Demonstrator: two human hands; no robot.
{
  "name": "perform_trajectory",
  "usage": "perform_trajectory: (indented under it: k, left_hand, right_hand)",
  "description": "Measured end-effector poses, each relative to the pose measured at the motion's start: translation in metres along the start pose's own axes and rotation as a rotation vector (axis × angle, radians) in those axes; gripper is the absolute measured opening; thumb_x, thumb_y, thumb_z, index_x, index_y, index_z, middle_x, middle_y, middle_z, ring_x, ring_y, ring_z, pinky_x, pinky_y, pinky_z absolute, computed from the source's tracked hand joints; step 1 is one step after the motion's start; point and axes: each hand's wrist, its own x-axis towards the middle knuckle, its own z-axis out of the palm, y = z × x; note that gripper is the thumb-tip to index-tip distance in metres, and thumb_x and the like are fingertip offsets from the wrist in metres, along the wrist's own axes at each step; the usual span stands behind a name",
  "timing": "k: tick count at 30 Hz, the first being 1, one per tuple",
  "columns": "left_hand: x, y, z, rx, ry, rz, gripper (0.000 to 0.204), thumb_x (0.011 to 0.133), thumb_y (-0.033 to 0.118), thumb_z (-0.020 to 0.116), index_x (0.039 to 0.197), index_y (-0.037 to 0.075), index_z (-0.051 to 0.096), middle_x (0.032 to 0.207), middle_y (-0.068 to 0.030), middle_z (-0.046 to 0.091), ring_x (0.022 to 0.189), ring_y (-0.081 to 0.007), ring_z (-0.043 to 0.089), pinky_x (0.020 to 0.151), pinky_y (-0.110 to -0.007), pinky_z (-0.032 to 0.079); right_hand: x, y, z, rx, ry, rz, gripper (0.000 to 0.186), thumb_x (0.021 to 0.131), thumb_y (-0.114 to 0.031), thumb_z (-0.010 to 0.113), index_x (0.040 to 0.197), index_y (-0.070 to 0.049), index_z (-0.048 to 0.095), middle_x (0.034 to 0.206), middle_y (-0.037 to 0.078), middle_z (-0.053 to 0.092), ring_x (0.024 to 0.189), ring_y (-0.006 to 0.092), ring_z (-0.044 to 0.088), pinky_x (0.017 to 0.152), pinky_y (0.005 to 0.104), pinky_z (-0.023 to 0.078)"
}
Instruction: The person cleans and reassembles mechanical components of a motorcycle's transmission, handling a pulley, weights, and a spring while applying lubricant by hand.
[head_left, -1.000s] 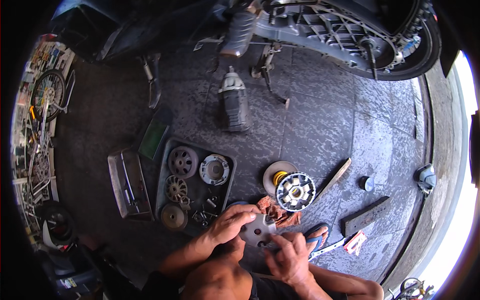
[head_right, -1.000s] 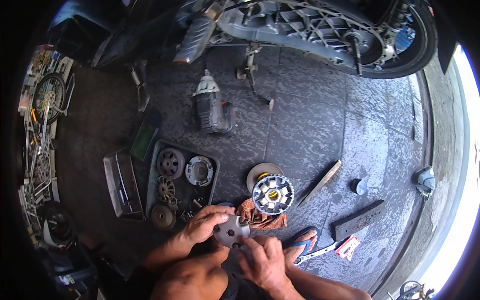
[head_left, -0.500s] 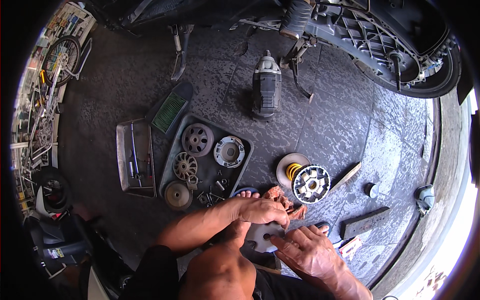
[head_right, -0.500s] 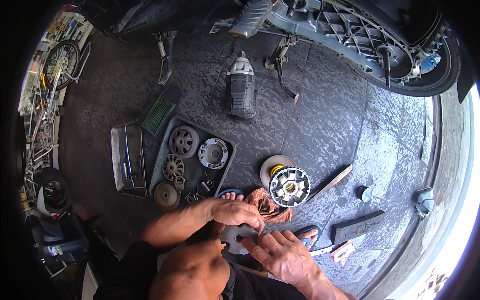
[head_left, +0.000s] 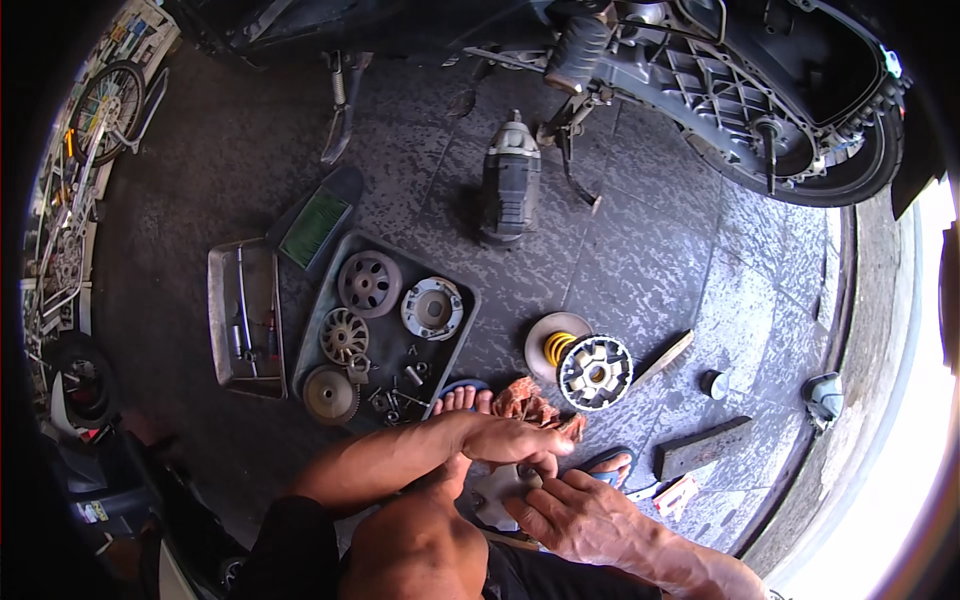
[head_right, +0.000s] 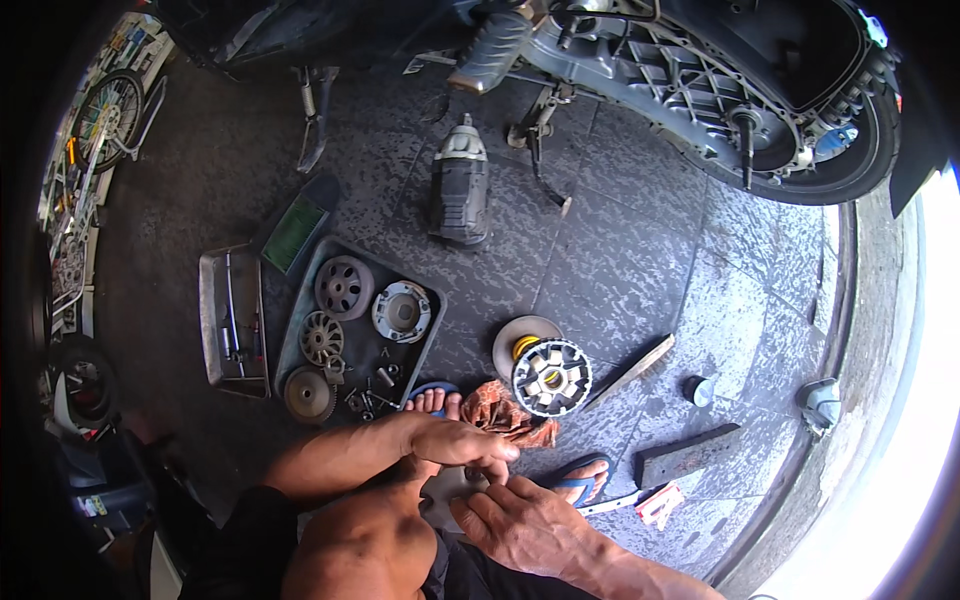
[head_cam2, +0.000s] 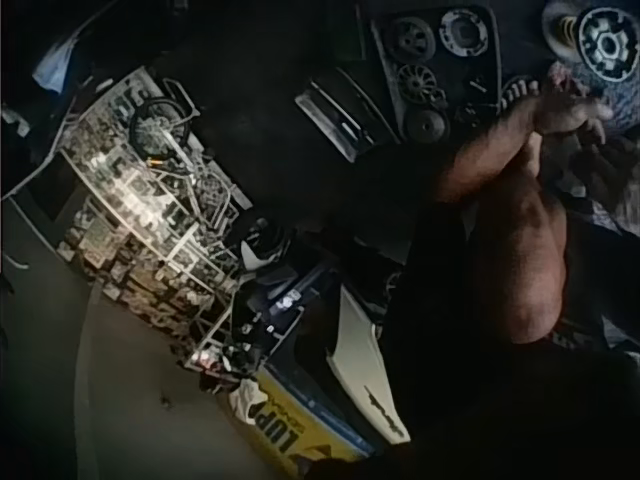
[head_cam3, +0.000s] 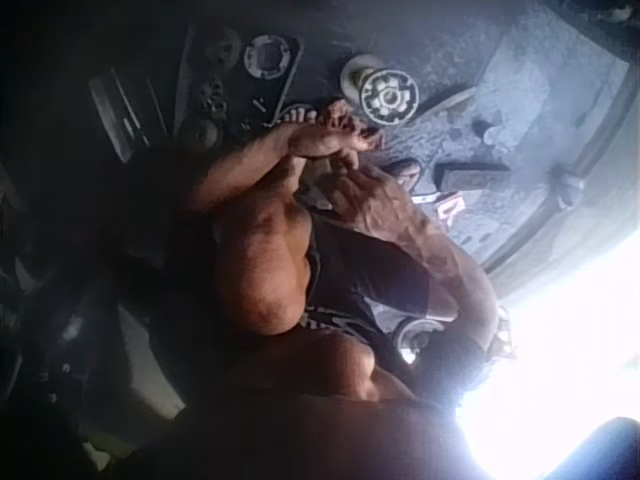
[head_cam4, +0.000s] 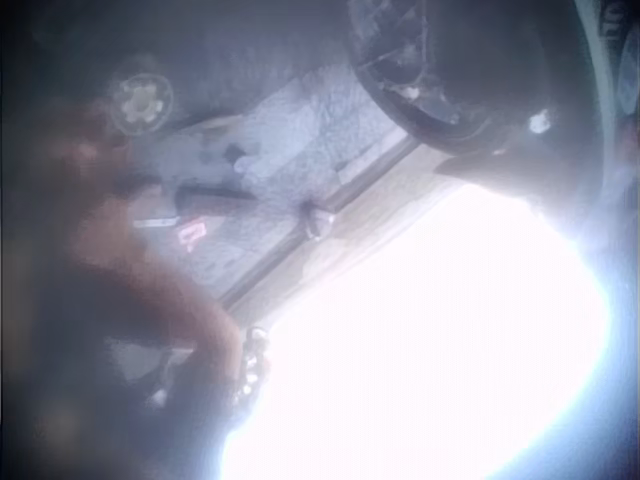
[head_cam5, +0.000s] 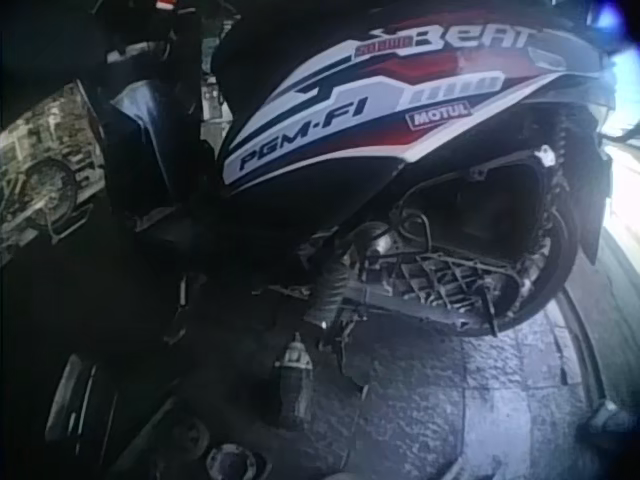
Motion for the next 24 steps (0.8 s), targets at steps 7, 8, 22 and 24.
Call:
perform_trajectory:
  k: [7,8,22,24]
  left_hand:
    - [-0.007,-0.014,-0.014,-0.078,0.59,0.271,0.04,0.105,0.032,0.049,0.085,0.0,0.063,0.066,-0.0049,0.062,0.057,-0.0141,0.061,0.05,-0.03,0.048]
    - [-0.004,-0.014,-0.016,0.0,0.68,0.277,0.035,0.105,0.027,0.05,0.086,0.0,0.062,0.068,-0.0033,0.061,0.061,-0.0109,0.06,0.055,-0.027,0.049]
    - [0.016,-0.005,-0.015,0.127,0.855,0.211,0.026,0.1,0.022,0.061,0.098,-0.004,0.067,0.082,-0.0074,0.071,0.082,-0.0063,0.062,0.068,-0.03,0.052]
    - [0.018,-0.009,-0.015,0.117,0.861,0.224,0.027,0.1,0.023,0.061,0.098,-0.004,0.066,0.082,-0.0074,0.07,0.082,-0.0059,0.061,0.068,-0.03,0.051]
  right_hand:
    - [-0.033,0.049,-0.012,-0.111,0.076,0.357,0.034,0.087,-0.018,0.066,0.118,-0.004,0.06,0.085,0.004,0.061,0.075,0.0178,0.063,0.067,0.0334,0.045]
    - [-0.035,0.059,-0.011,-0.109,0.101,0.374,0.036,0.086,-0.018,0.068,0.118,-0.004,0.06,0.084,0.003,0.061,0.074,0.0182,0.063,0.066,0.0338,0.045]
    - [-0.036,0.104,0.008,-0.113,0.155,0.399,0.04,0.084,-0.018,0.072,0.12,-0.005,0.059,0.08,0.003,0.058,0.073,0.0192,0.061,0.069,0.0345,0.045]
    - [-0.034,0.105,0.007,-0.127,0.152,0.386,0.039,0.085,-0.019,0.071,0.12,-0.006,0.059,0.08,0.003,0.058,0.073,0.0191,0.061,0.069,0.0345,0.045]
